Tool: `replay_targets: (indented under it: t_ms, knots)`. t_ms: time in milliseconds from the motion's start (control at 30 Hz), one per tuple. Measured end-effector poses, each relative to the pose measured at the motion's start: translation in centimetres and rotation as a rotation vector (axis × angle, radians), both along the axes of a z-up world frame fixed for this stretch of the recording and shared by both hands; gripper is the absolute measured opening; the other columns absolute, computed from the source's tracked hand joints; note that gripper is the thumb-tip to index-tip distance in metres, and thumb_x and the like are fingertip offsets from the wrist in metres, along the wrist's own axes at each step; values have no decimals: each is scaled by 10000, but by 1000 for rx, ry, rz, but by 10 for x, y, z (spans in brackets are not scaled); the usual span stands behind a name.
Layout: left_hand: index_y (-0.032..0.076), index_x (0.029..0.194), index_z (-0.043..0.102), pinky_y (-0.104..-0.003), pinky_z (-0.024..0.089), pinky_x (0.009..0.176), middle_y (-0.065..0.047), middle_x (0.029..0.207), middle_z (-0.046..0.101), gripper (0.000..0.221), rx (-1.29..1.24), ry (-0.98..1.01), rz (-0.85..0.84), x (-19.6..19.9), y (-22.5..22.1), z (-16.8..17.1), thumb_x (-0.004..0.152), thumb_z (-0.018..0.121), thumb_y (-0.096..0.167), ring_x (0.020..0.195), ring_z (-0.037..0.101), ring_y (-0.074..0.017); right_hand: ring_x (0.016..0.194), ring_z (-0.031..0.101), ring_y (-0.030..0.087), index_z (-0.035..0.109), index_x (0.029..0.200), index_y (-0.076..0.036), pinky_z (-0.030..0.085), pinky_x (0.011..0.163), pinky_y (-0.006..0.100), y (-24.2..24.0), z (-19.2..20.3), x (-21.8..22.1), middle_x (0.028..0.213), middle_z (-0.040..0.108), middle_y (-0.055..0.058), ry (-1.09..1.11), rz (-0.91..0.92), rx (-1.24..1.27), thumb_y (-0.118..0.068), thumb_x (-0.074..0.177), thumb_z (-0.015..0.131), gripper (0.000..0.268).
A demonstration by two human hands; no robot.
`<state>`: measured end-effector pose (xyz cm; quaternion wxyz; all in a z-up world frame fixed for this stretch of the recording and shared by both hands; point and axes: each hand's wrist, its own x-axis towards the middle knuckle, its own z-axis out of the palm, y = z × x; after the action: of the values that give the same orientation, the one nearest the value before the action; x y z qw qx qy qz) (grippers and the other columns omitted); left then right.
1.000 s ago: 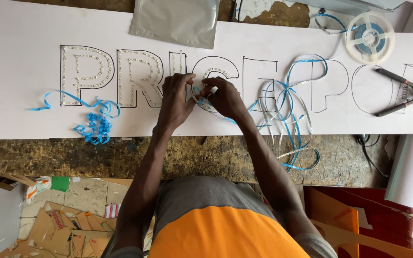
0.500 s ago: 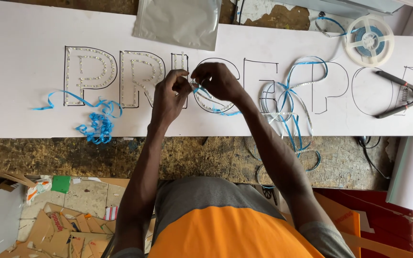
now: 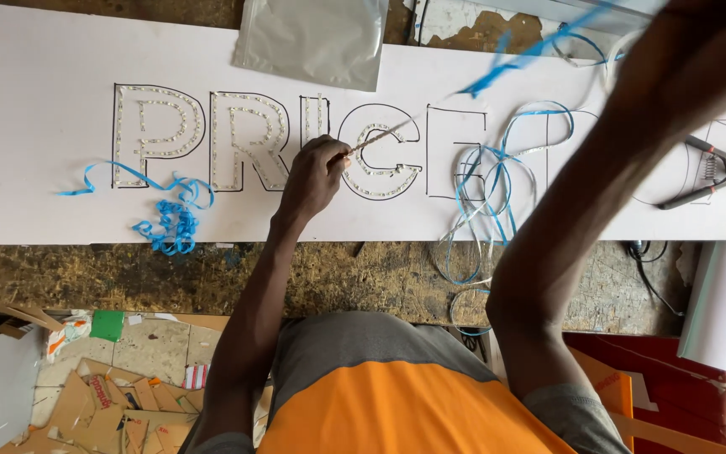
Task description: Applying blue flexible trim to the outlines of letters on a sign board using scissors
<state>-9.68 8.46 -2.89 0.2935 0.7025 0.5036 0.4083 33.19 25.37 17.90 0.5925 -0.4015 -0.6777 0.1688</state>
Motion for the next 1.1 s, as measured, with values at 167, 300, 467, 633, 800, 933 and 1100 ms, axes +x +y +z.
replay_targets:
  t_ms: [167, 300, 467, 633, 800, 933, 1100]
  knots:
    - [27, 1132, 754, -414, 596, 784, -104, 984, 806, 140, -67, -91, 54, -3, 5, 4, 1001, 794, 60, 870, 718, -240, 869, 458, 119, 524, 971, -92, 503, 689, 326, 31, -72, 32, 923, 554, 2, -401, -536, 102, 138, 998, 739, 316]
    - [56, 1212, 783, -375, 643, 828, -99, 1061, 858, 196, -118, -142, 36, -6, 6, 15, 1020, 775, 95, 931, 796, -217, 922, 873, 145, 867, 1273, -86, 640, 713, 300, -86, -63, -122, 1082, 902, 22, -646, -148, -246, 75, 981, 726, 362]
    - [45, 1234, 753, -381, 663, 831, -130, 1106, 818, 168, 0, -143, 58, -5, -3, 10, 1088, 683, -1, 969, 770, -267, 1737, 302, 431, 357, 1818, -257, 403, 1382, 642, -109, -112, -213, 1893, 316, 116, -844, 555, -253, -49, 1022, 887, 979]
    - [-3, 1344, 728, -519, 635, 869, -217, 1051, 784, 328, 78, -79, 215, 3, -15, 8, 1022, 740, -65, 1018, 743, -435, 1079, 752, 444, 761, 1444, -169, 577, 977, 586, -86, -139, -233, 1063, 807, 148, -830, 546, -359, -192, 1063, 780, 383]
    - [89, 1232, 706, -508, 572, 1006, -99, 1224, 671, 292, 150, 91, 440, 24, -31, -4, 978, 842, 45, 1210, 634, -355, 868, 716, 390, 785, 1035, -132, 586, 771, 508, -84, -123, -236, 933, 692, 94, -806, 560, -200, -142, 1041, 761, 27]
    - [109, 1056, 720, -482, 513, 1049, -54, 1200, 590, 128, 157, 117, 426, 25, -29, -17, 1003, 833, 82, 1226, 577, -323, 757, 746, 301, 802, 974, -158, 614, 693, 447, -94, -119, -237, 941, 710, 52, -740, 583, -197, -105, 957, 804, 55]
    - [132, 1014, 744, -503, 471, 1038, -34, 1131, 593, 100, 104, 196, 383, 23, -24, -18, 969, 829, 105, 1206, 559, -319, 720, 738, 293, 787, 946, -156, 614, 660, 444, -87, -128, -240, 943, 691, 38, -793, 555, -122, -88, 926, 813, 75]
